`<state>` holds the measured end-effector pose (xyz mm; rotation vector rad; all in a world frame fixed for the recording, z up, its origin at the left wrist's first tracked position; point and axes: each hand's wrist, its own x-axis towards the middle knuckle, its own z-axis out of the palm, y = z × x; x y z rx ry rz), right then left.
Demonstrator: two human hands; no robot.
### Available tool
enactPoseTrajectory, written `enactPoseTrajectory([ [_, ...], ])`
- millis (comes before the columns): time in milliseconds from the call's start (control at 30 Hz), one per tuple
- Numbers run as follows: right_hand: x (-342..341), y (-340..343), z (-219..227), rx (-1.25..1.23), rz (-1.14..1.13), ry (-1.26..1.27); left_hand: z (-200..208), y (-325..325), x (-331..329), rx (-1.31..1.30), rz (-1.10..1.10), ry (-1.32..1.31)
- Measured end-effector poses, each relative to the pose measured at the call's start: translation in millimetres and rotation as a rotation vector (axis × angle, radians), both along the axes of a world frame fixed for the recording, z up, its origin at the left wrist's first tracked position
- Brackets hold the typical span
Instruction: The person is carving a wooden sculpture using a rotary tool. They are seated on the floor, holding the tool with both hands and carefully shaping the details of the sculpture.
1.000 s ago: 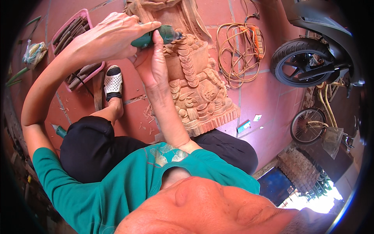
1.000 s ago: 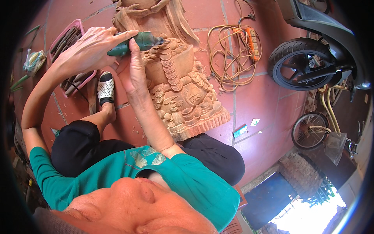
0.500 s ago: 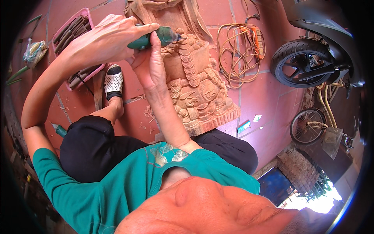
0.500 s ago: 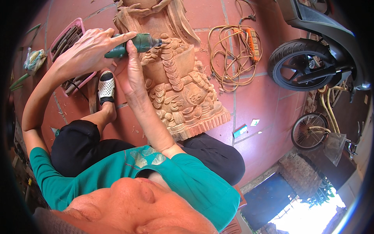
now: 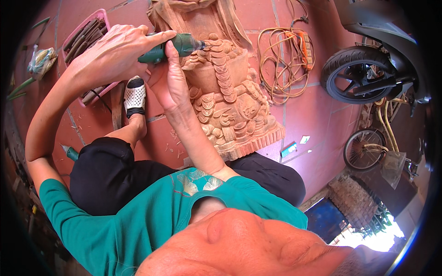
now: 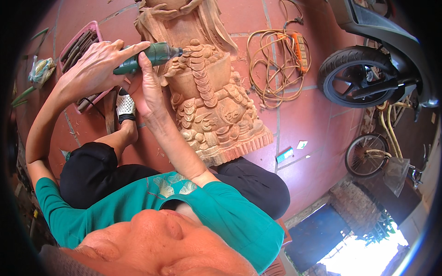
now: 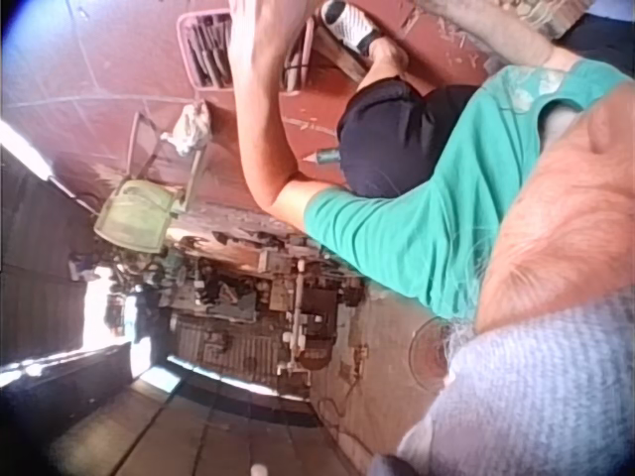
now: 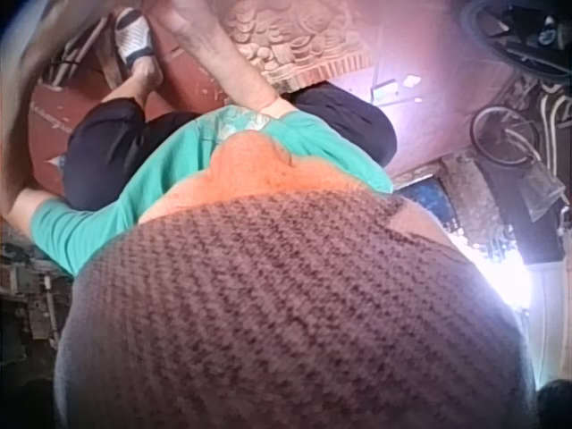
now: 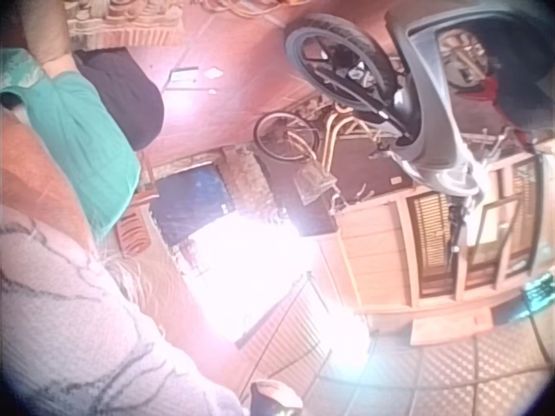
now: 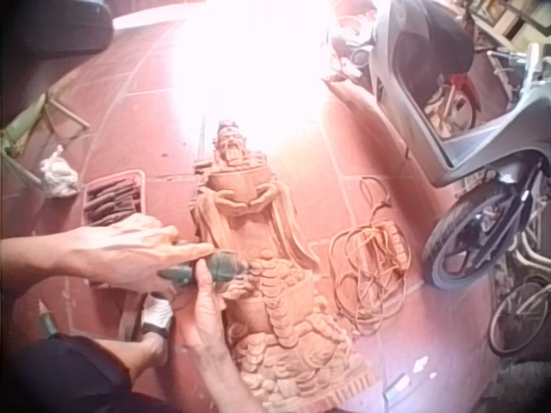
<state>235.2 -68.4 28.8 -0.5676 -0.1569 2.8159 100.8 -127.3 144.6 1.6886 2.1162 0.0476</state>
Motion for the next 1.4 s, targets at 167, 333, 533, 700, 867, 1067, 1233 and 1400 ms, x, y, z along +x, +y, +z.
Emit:
enactPoseTrajectory([
  [167,-1,-2,-3,-0.007,0.027,-0.010,-1,-4,-1,-0.041,0.031,-0.004],
  [333,0,-3,1,0.021,0.024,-0.012,-1,-6,-1,-0.037,0.039,-0.018],
  [533,7,-9,5,0.083,-0.041,-0.033,-2,-7,2,0.005,0.014,-0.022],
  [700,12,-8,12,0.109,-0.071,-0.061,5,-3,10,0.000,0.016,-0.034],
  [867,15,-3,13,0.137,-0.085,-0.078,2,1,13,-0.003,0.000,-0.015],
  [1067,21,1,13,0.121,-0.060,-0.083,-3,1,17,0.010,-0.026,-0.007],
  [1233,22,4,13,0.105,-0.067,-0.076,-4,2,22,0.061,-0.055,0.015],
  [1400,22,4,15,0.106,-0.068,-0.074,-4,1,24,0.077,-0.056,0.025],
])
